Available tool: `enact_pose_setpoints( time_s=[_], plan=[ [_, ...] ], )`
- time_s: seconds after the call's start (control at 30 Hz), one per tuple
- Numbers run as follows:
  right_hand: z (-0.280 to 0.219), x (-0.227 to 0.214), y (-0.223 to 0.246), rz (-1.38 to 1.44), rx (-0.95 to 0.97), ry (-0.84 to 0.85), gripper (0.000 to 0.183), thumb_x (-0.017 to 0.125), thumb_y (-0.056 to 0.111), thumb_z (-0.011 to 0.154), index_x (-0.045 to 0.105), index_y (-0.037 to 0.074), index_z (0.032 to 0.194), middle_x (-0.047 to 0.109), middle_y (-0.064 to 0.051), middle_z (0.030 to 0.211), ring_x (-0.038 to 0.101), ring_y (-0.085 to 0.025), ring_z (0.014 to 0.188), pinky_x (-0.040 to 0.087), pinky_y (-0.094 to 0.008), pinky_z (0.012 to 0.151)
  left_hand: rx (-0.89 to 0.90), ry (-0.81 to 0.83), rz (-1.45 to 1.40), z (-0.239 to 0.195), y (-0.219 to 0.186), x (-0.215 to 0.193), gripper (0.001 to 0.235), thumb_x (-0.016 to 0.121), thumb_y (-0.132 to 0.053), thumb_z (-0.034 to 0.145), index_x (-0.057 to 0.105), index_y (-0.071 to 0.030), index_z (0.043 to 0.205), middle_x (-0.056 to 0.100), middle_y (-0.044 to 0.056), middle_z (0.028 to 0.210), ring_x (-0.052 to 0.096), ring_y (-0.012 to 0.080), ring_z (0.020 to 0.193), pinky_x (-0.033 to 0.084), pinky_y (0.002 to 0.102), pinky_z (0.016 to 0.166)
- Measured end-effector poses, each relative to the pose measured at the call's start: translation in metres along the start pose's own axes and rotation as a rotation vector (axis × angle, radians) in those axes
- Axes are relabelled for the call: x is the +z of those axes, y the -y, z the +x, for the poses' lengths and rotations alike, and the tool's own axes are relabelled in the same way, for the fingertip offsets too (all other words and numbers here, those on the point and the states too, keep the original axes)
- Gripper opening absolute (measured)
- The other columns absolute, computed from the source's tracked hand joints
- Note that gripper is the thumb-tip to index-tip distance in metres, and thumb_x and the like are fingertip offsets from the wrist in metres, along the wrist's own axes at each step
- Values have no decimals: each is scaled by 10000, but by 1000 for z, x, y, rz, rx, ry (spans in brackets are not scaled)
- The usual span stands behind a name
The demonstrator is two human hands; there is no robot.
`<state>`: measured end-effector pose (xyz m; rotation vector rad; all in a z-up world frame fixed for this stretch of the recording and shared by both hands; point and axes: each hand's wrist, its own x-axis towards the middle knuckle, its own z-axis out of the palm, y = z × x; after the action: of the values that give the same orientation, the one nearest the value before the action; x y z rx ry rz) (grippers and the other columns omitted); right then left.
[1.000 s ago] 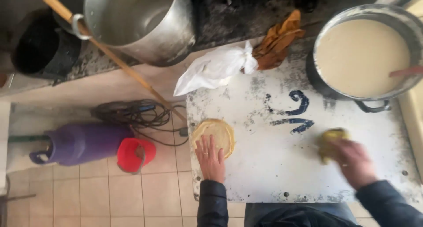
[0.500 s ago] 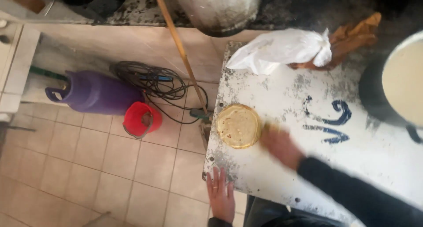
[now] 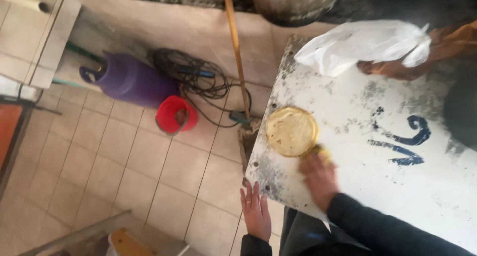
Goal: Preparing and cooking pancakes or crepes on a gas stovetop while managing ingredients on nearby counters.
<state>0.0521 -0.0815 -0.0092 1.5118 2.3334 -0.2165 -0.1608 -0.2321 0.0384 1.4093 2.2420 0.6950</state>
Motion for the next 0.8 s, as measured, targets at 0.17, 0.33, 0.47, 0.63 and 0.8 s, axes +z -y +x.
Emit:
enact_pose_setpoints(
  time_s=[0.17,0.33,0.47,0.63,0.8],
  plan=[
    [-15,-21,32,356,-686,-445,523,618,154,818,592,191,1339,506,-100,1502,452,-309,1399,364,-520,1089,30,54,-107,-3,-20,-1,462,501,-158,1026,532,-87,1481,411,192,1610,284,468,1488,271,511,1178],
    [-39,-7,-23,529,-571,-156,360,687,276,848,658,195,1198,627,-31,1253,600,-265,1142,485,-413,982,163,111,-167,8,-47,27,419,536,-210,1034,586,-95,1434,554,150,1523,402,413,1473,312,486,1202],
    [-59,-56,-84,1125,-30,121,423,620,496,922,719,159,1159,676,-57,1144,687,-182,1033,588,-348,930,478,249,-124,35,-99,33,456,619,-293,1015,603,-87,1421,526,171,1534,377,436,1487,302,516,1217],
    [-123,-153,-143,2361,-283,32,752,467,685,929,556,29,1287,608,-134,1237,571,-246,1205,474,-469,1046,796,520,-57,43,-123,74,649,715,-346,905,572,-32,1456,368,241,1573,268,521,1466,196,630,1139],
    [-185,-188,-162,2525,-619,-116,868,449,774,931,521,-5,1308,574,-138,1265,538,-248,1246,448,-494,1090,964,532,65,55,-69,142,457,698,-329,944,693,-139,1359,400,205,1577,334,473,1435,231,621,1138]
  ],
)
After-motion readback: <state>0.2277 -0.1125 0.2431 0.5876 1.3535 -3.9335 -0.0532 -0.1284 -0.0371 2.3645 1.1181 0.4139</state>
